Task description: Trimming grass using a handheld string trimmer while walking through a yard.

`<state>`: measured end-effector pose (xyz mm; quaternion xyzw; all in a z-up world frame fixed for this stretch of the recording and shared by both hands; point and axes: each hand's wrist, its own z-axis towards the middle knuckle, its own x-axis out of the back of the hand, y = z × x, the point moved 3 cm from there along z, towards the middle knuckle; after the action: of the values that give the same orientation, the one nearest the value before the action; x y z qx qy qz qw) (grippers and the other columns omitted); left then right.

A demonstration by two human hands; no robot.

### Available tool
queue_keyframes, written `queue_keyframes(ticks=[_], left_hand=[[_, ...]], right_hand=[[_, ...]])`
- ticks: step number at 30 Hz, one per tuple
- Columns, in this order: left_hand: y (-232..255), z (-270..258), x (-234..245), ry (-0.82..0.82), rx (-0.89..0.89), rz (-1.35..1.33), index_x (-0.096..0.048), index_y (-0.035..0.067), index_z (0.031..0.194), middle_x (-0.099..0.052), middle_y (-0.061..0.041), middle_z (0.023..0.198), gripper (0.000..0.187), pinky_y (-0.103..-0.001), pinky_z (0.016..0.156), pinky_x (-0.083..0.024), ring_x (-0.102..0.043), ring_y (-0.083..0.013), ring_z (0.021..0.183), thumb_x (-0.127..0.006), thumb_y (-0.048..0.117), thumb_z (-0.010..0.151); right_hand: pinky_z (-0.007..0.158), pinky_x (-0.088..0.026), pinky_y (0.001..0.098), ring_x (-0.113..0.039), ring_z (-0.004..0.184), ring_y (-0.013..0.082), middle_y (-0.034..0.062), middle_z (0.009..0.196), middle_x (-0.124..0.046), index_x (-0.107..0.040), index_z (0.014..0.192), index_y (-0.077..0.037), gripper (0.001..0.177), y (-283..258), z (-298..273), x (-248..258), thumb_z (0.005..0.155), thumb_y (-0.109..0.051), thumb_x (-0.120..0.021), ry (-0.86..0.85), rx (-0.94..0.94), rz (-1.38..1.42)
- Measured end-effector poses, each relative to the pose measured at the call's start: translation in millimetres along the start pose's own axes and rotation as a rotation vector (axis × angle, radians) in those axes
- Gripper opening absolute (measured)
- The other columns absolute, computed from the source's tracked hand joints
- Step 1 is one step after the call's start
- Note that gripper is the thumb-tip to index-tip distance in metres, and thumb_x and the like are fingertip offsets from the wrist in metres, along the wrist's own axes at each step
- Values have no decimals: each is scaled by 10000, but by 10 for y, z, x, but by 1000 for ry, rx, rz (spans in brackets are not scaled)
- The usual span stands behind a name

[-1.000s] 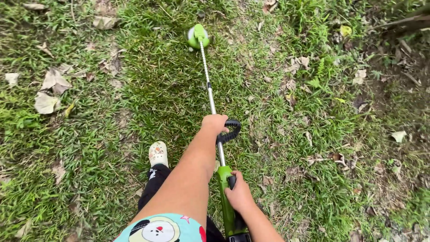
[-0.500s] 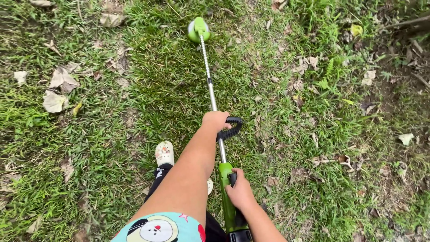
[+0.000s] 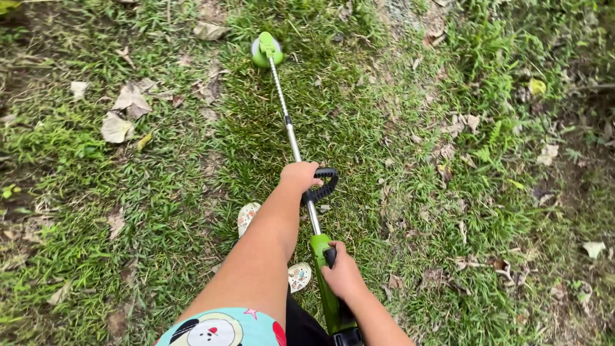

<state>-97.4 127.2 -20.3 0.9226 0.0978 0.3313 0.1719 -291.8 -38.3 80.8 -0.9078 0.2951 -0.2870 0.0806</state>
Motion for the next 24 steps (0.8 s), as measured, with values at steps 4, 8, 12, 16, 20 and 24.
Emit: queue_keyframes(ticks=[4, 8, 12, 16, 20, 24], left_hand=[[-192, -112, 21, 20, 16, -48, -530, 162, 1117, -665, -52, 1021, 413, -417, 706, -562, -661, -262, 877, -612, 541, 976], [-339, -234, 74, 13, 73, -98, -543, 183, 1116, -670, -33, 1049, 378, -386, 707, -569, -666, -233, 891, -612, 529, 981], [-437, -353, 143, 7, 107, -160, -544, 176, 1086, -672, -29, 1032, 368, -370, 705, -561, -664, -221, 842, -619, 519, 977], [-497, -381, 171, 30, 117, -156, -543, 171, 1095, -684, -65, 1075, 364, -382, 702, -570, -675, -240, 856, -632, 503, 976], [-487, -355, 198, 13, 84, -114, -544, 172, 1113, -673, -36, 1040, 390, -361, 695, -582, -668, -205, 830, -609, 527, 966], [-484, -257, 256, 17, 38, -86, -532, 164, 1113, -669, -37, 1027, 396, -362, 676, -568, -650, -199, 798, -601, 528, 970]], right_hand=[[989, -565, 425, -714, 1108, 337, 184, 1315, -662, -428, 1443, -207, 639, -107, 9, -61, 854, -120, -659, -10, 26, -47], [1005, -579, 419, -710, 1142, 322, 170, 1352, -646, -397, 1469, -199, 659, -224, 22, -106, 876, -108, -668, -42, 17, -62], [1015, -581, 417, -704, 1155, 321, 166, 1365, -642, -412, 1465, -204, 641, -364, -26, -100, 883, -96, -659, -59, 6, -35], [965, -627, 397, -718, 1124, 304, 167, 1361, -640, -403, 1460, -192, 629, -505, -91, -98, 895, -75, -653, -77, 4, -41], [912, -647, 402, -738, 1086, 298, 163, 1376, -633, -392, 1472, -205, 629, -562, -106, -118, 910, -96, -653, -80, -41, -26], [976, -635, 413, -721, 1133, 310, 171, 1373, -631, -382, 1485, -187, 646, -625, -62, -133, 906, -72, -646, -59, -41, -22]])
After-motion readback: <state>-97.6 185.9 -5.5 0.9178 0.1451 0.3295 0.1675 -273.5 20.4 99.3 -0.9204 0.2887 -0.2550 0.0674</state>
